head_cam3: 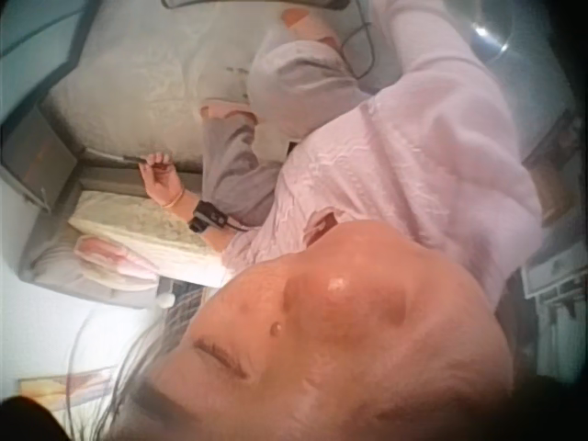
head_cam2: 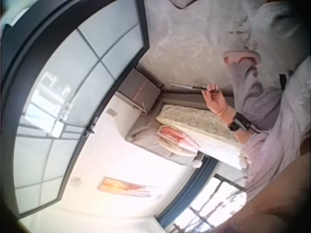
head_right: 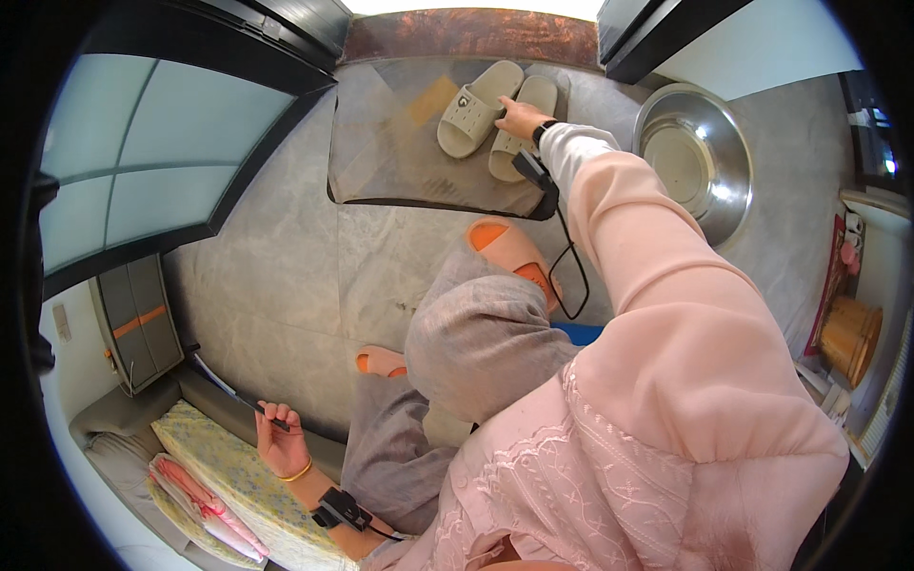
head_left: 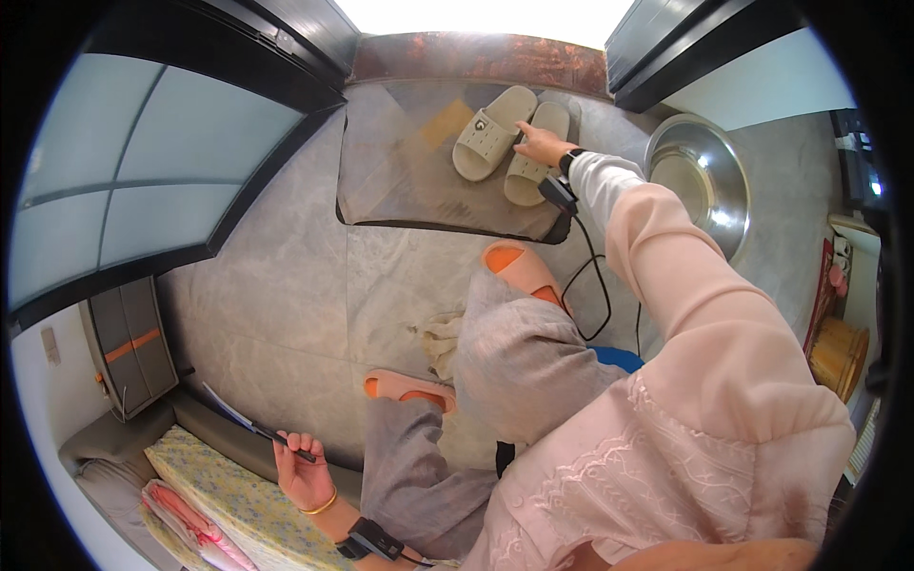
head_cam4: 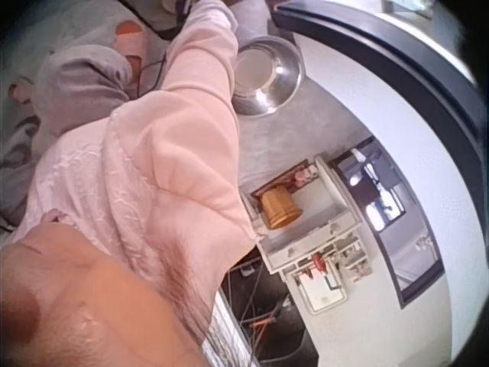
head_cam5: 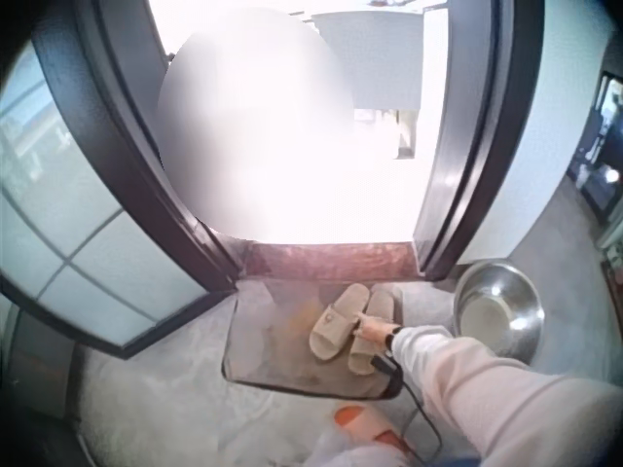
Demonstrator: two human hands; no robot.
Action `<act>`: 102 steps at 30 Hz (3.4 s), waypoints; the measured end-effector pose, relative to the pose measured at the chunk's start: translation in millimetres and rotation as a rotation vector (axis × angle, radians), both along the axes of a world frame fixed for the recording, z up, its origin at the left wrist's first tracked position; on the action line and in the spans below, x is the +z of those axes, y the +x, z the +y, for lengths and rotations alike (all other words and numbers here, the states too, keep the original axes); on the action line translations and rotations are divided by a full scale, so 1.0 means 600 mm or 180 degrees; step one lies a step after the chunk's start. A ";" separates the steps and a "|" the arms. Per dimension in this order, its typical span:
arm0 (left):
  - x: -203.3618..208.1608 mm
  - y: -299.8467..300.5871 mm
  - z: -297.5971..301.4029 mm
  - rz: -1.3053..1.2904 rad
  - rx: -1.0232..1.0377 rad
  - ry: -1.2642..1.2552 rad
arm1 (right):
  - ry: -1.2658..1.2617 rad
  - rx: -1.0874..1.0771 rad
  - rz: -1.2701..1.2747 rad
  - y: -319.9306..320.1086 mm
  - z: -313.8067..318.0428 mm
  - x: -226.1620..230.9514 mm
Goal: The person cleans a tiled floor in a bedroom using a cloth and a spray bottle. They move a small blue stool and a metal bowl to reach different areas, then wipe the floor with the cloth.
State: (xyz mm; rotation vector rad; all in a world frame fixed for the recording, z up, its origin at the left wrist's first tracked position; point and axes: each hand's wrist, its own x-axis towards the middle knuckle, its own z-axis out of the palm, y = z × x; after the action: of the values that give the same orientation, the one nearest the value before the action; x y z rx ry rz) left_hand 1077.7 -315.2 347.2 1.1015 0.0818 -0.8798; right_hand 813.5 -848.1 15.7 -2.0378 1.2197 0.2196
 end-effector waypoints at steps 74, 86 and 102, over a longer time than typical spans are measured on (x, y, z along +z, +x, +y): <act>0.032 0.075 -0.192 -0.0172 -0.1209 0.0144 | -0.0163 -0.3016 -0.1687 -0.805 0.419 0.172; 0.025 -0.001 -0.165 -0.0573 -0.1298 0.0054 | 0.1362 -0.2373 -0.2453 -0.617 0.263 0.229; -0.029 -0.003 -0.033 0.0111 -0.0471 0.1894 | 0.2446 -0.2883 -0.0470 -0.337 0.247 -0.063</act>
State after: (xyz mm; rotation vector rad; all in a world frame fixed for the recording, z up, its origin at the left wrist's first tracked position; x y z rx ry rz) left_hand 1076.2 -335.3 329.7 1.6615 0.3090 -1.0392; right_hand 611.3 -699.9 -22.1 -0.7366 1.5251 0.0679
